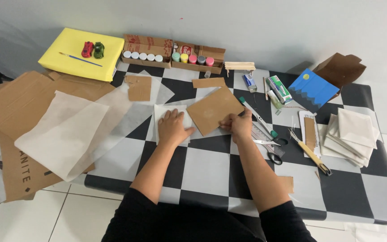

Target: A person is working on a craft project, folding a small piece of white paper and then cutting a piece of brown cardboard with scissors.

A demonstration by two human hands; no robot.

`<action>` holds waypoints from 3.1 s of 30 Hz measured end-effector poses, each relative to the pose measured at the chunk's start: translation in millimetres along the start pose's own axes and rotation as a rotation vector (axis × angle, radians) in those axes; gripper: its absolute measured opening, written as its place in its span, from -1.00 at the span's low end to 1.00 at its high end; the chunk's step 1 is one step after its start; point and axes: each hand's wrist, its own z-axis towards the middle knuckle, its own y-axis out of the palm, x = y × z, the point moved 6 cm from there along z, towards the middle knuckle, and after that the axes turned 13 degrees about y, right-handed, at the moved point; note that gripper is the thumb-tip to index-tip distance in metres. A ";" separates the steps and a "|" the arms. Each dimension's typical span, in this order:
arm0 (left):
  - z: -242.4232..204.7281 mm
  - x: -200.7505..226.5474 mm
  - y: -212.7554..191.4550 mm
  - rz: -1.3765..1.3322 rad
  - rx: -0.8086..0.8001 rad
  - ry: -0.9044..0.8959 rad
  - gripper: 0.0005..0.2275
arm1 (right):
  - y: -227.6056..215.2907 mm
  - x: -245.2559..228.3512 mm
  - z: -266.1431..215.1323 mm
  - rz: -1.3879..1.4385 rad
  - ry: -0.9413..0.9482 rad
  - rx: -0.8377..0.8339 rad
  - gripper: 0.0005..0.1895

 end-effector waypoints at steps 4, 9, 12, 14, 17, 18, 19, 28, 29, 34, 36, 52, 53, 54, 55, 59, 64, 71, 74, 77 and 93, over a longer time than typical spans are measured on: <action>0.0 4.4 -8.0 -0.041 0.107 0.013 -0.39 | -7.7 6.3 9.5 -0.036 0.010 0.004 -0.45; 1.5 21.3 -1.3 -0.050 -0.047 0.104 -0.30 | -31.5 -12.1 19.4 -1.025 -0.342 0.320 -0.47; 13.2 7.9 18.8 -0.038 -0.083 0.074 -0.29 | -26.9 -23.3 -1.9 -1.148 -0.302 0.285 -0.53; 12.8 3.7 26.7 -0.081 -0.034 0.072 -0.29 | -37.5 -2.7 27.0 -1.000 -0.262 0.204 -0.54; 9.0 7.6 7.3 -0.339 0.268 0.065 -0.28 | -40.7 1.8 49.2 -0.484 -0.177 -0.018 -0.70; 0.3 7.0 -2.8 -0.564 0.500 0.049 -0.25 | -40.8 4.7 51.7 -0.128 -0.108 -0.160 -0.84; 4.5 12.1 -5.1 -0.563 0.496 0.054 -0.25 | -40.5 0.4 42.0 -0.124 -0.108 -0.156 -0.84; 62.2 21.9 72.6 -1.721 0.390 -0.135 -0.71 | -120.8 -42.2 -23.9 -0.764 -0.483 0.184 -0.69; 66.3 21.7 76.8 -1.718 0.398 -0.149 -0.71 | -136.7 -35.9 -22.5 -1.056 -0.512 0.252 -0.65; 72.5 33.4 81.9 -1.737 0.380 -0.127 -0.73 | -178.6 13.9 -23.6 -1.579 -0.416 0.340 -0.60; 72.0 33.2 79.7 -1.807 0.400 -0.079 -0.80 | -184.3 21.1 -30.2 -1.484 -0.365 0.363 -0.53; 61.2 29.3 69.9 -1.902 0.424 0.001 -0.85 | -183.5 7.5 -43.1 -1.220 -0.291 0.171 -0.55; 56.3 30.9 63.2 -1.926 0.439 -0.001 -0.86 | -181.5 15.8 -33.8 -0.979 -0.318 0.061 -0.48; 51.8 32.6 56.7 -1.951 0.455 -0.004 -0.88 | -180.6 23.7 -24.4 -0.735 -0.340 -0.045 -0.40; 53.9 30.2 62.7 -1.955 0.454 -0.008 -0.88 | -170.5 27.4 -18.8 -0.739 -0.336 -0.045 -0.40; 56.9 27.6 67.8 -2.035 0.495 -0.009 -0.86 | -110.4 17.4 -23.8 -0.537 -0.393 -0.196 -0.38; 49.2 30.0 60.9 -2.064 0.520 0.017 -0.86 | -89.1 39.2 51.5 0.129 -0.587 -0.311 -0.48; 47.6 27.1 61.2 -2.013 0.531 0.022 -0.86 | -63.8 -7.6 77.7 -0.170 -0.734 -0.185 -0.45; 42.8 20.6 54.9 -1.995 0.554 -0.008 -0.86 | -67.7 -7.5 76.1 -0.241 -0.525 -0.277 -0.46; 53.7 6.4 52.3 -1.908 0.563 -0.016 -0.86 | -65.0 -9.9 39.9 -0.364 -0.379 -0.374 -0.44; 35.9 27.6 6.4 -1.542 0.530 0.031 -0.78 | -48.0 30.4 47.7 -0.240 -0.401 -0.550 -0.41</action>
